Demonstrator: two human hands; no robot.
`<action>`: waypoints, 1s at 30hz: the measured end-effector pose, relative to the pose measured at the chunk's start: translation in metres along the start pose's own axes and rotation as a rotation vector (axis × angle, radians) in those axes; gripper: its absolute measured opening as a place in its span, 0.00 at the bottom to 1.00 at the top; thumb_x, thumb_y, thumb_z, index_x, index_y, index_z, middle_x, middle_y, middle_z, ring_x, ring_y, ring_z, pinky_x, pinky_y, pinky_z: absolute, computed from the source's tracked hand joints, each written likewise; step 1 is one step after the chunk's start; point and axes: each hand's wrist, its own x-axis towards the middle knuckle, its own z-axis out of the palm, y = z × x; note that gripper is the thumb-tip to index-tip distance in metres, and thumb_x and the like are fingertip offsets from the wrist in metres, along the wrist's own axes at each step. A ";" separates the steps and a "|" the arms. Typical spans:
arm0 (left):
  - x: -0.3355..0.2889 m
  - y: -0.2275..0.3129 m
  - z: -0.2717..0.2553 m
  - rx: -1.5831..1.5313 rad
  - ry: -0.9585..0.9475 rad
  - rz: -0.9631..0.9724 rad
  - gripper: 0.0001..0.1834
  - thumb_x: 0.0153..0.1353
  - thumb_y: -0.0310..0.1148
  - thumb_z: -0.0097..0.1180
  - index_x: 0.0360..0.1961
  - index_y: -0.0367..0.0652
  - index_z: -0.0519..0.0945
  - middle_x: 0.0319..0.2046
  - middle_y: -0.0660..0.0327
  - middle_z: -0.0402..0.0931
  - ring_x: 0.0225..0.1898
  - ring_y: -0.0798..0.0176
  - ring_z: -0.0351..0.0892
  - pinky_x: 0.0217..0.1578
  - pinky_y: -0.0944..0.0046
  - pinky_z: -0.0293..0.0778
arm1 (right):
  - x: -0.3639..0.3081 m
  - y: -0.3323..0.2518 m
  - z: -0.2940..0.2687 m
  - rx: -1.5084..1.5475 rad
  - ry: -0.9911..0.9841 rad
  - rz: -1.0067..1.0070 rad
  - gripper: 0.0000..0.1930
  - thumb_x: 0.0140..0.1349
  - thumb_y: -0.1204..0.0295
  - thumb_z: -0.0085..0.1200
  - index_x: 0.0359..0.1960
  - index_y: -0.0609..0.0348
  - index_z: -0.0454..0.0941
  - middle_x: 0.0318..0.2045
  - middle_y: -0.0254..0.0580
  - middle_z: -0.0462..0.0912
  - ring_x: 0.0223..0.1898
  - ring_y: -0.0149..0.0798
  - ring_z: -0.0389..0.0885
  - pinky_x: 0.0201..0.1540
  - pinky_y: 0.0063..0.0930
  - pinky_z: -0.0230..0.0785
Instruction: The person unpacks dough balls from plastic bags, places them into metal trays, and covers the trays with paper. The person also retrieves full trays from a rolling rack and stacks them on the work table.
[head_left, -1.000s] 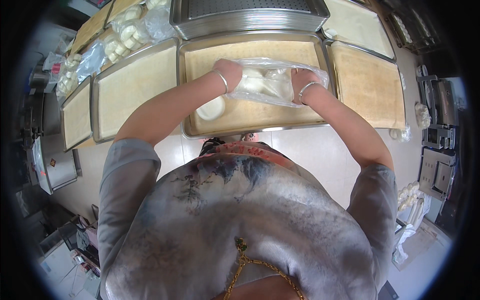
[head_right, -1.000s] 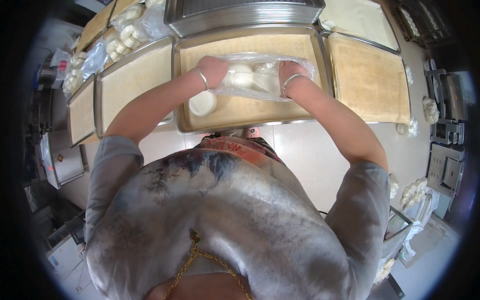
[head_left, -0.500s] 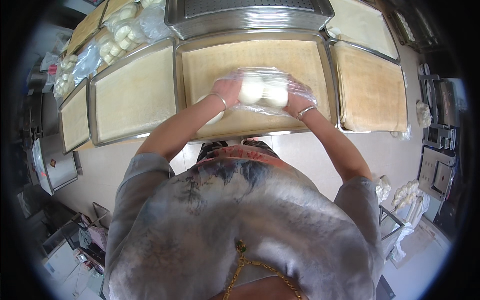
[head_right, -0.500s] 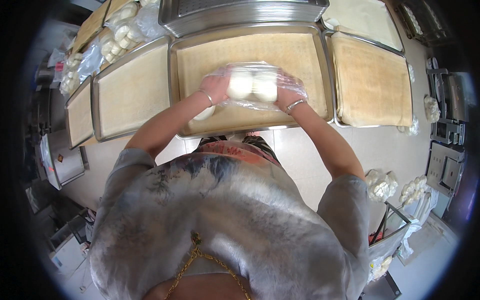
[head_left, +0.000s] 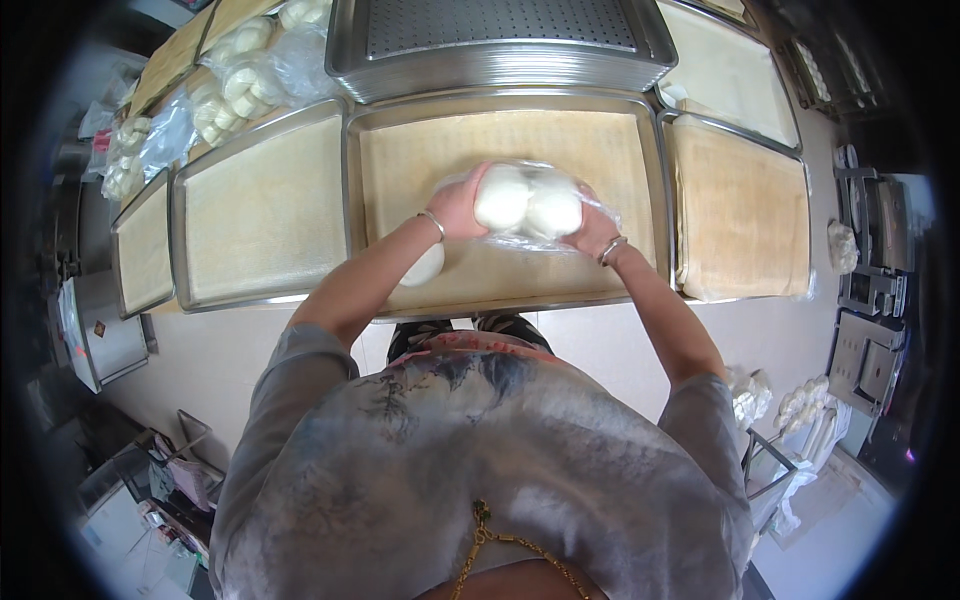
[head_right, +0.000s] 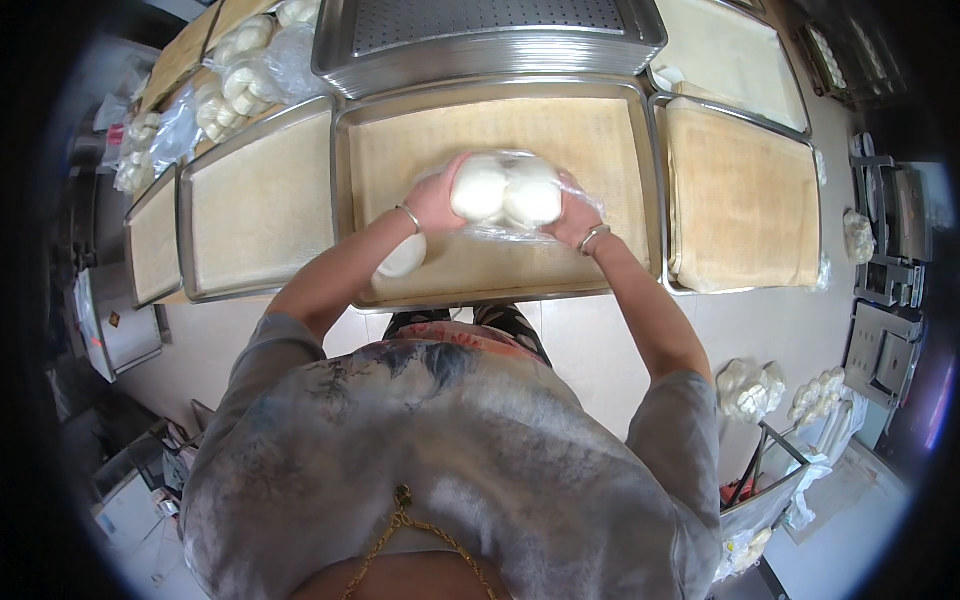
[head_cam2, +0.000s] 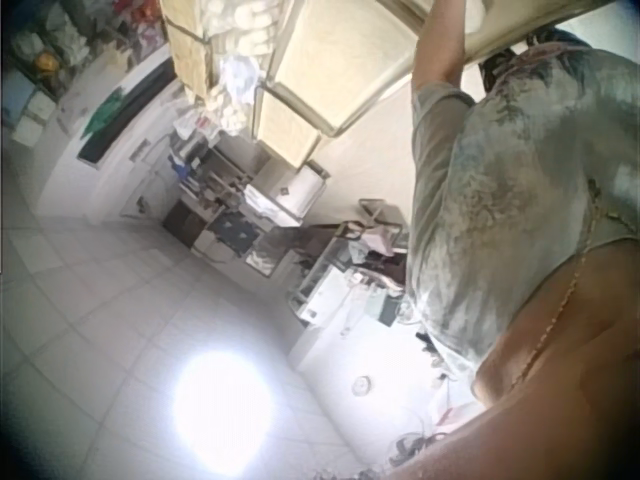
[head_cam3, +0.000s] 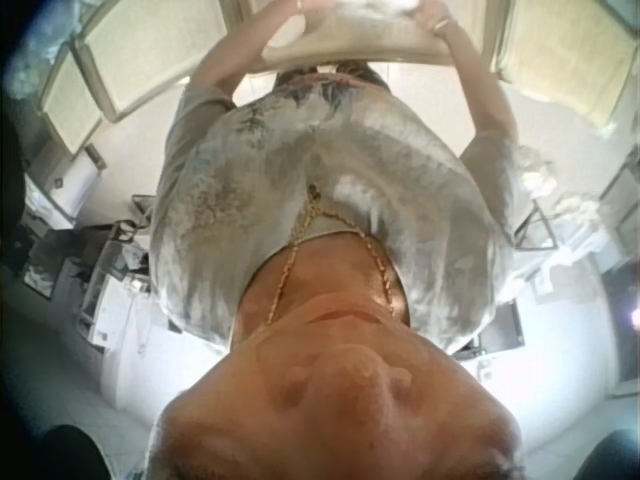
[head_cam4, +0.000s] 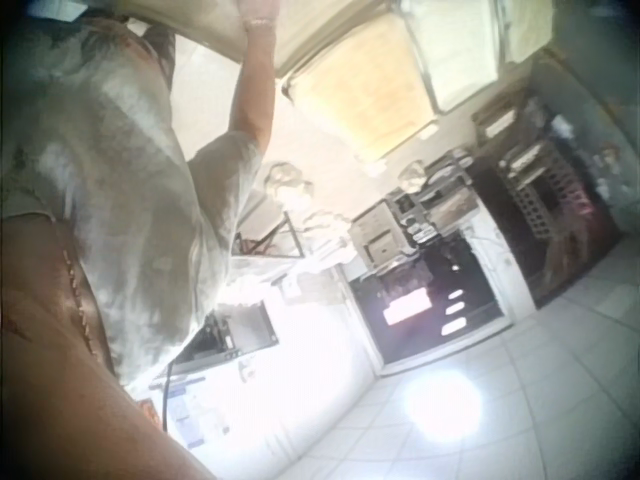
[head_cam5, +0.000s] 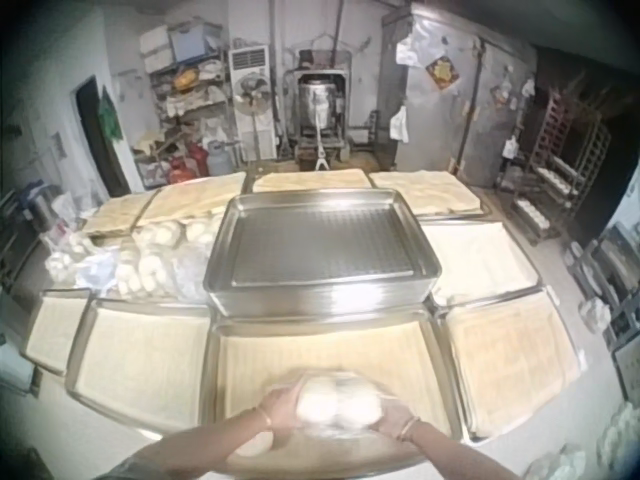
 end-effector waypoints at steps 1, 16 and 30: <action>0.001 0.000 -0.007 -0.020 0.004 -0.003 0.51 0.37 0.40 0.65 0.62 0.43 0.50 0.52 0.44 0.66 0.52 0.46 0.68 0.53 0.57 0.65 | 0.003 -0.001 -0.005 0.050 -0.014 0.040 0.44 0.37 0.66 0.68 0.57 0.63 0.57 0.54 0.54 0.65 0.56 0.50 0.64 0.59 0.35 0.58; -0.028 -0.063 -0.081 -0.035 -0.088 -0.249 0.27 0.51 0.58 0.53 0.29 0.41 0.79 0.26 0.61 0.77 0.32 0.67 0.74 0.35 0.64 0.69 | 0.041 -0.071 -0.035 0.623 -0.141 0.424 0.17 0.48 0.72 0.58 0.41 0.63 0.73 0.21 0.37 0.76 0.17 0.24 0.68 0.17 0.16 0.58; -0.127 0.039 -0.145 -1.126 0.190 0.195 0.21 0.66 0.43 0.36 0.49 0.38 0.70 0.20 0.71 0.57 0.25 0.73 0.56 0.36 0.73 0.58 | -0.009 -0.195 -0.124 -0.029 0.637 -0.372 0.08 0.53 0.80 0.50 0.35 0.61 0.74 0.27 0.37 0.76 0.30 0.31 0.74 0.33 0.21 0.67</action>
